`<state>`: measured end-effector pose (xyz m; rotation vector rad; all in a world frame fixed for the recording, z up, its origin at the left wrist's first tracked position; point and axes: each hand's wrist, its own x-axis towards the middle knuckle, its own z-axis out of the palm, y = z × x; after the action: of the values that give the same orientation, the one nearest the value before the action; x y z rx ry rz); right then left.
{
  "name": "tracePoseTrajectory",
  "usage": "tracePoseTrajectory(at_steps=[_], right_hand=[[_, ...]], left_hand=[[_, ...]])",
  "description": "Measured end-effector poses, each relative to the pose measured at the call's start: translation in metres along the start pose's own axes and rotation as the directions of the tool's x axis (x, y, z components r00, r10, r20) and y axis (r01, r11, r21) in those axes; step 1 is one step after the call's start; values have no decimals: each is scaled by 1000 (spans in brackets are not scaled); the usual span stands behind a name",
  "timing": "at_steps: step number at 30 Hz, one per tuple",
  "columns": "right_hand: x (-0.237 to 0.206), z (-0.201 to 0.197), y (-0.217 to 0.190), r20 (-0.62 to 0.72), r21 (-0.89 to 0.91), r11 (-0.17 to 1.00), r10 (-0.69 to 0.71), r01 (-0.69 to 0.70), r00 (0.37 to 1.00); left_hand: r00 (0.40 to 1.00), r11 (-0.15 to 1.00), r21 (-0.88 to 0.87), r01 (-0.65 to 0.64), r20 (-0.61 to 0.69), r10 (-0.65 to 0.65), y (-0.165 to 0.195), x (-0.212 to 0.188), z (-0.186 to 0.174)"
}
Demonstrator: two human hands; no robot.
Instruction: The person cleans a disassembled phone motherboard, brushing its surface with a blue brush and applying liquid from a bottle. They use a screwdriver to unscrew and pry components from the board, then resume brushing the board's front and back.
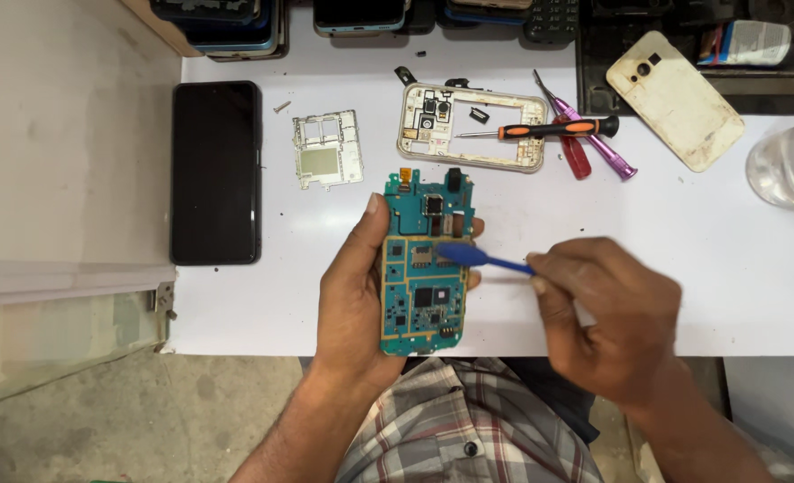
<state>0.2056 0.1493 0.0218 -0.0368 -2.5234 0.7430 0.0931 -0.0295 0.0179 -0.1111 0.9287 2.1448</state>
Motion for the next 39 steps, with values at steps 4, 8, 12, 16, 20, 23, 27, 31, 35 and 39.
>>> tracePoseTrajectory(at_steps=[4, 8, 12, 16, 20, 23, 27, 31, 35, 39], right_hand=[[-13, 4, -12, 48, 75, 994, -81, 77, 996], [-19, 1, -22, 31, 93, 989, -116, 112, 993], [-22, -6, -29, -31, 4, 998, -68, 69, 997], [-35, -8, -46, -53, -26, 998, -61, 60, 997], [-53, -6, -65, 1, 15, 989, -146, 146, 989], [-66, -3, -73, 18, 96, 986, -139, 137, 990], [-72, 2, -72, -130, 38, 999, -20, 25, 991], [-79, 9, -73, -101, 26, 999, -27, 30, 994], [-87, 18, -81, -44, 131, 986, -99, 104, 994], [-82, 18, -80, -92, 124, 982, -129, 140, 987]], left_hand=[[998, 998, -53, -38, -49, 35, 5, -2, 1], [996, 991, -104, -86, -4, 87, 5, -11, 4], [991, 988, -120, -97, 80, 107, -3, -26, 5], [983, 983, -87, -162, 75, 169, -10, -39, 2], [970, 961, -151, -233, 38, 241, -12, -51, -2], [963, 935, -241, -259, 7, 268, -11, -58, -6], [950, 892, -357, -278, 34, 310, -10, -59, -9], [904, 859, -352, -372, 71, 421, -14, -60, -9], [887, 803, -426, -416, 3, 461, -19, -64, -8], [884, 790, -414, -452, -87, 460, -18, -75, -11]])
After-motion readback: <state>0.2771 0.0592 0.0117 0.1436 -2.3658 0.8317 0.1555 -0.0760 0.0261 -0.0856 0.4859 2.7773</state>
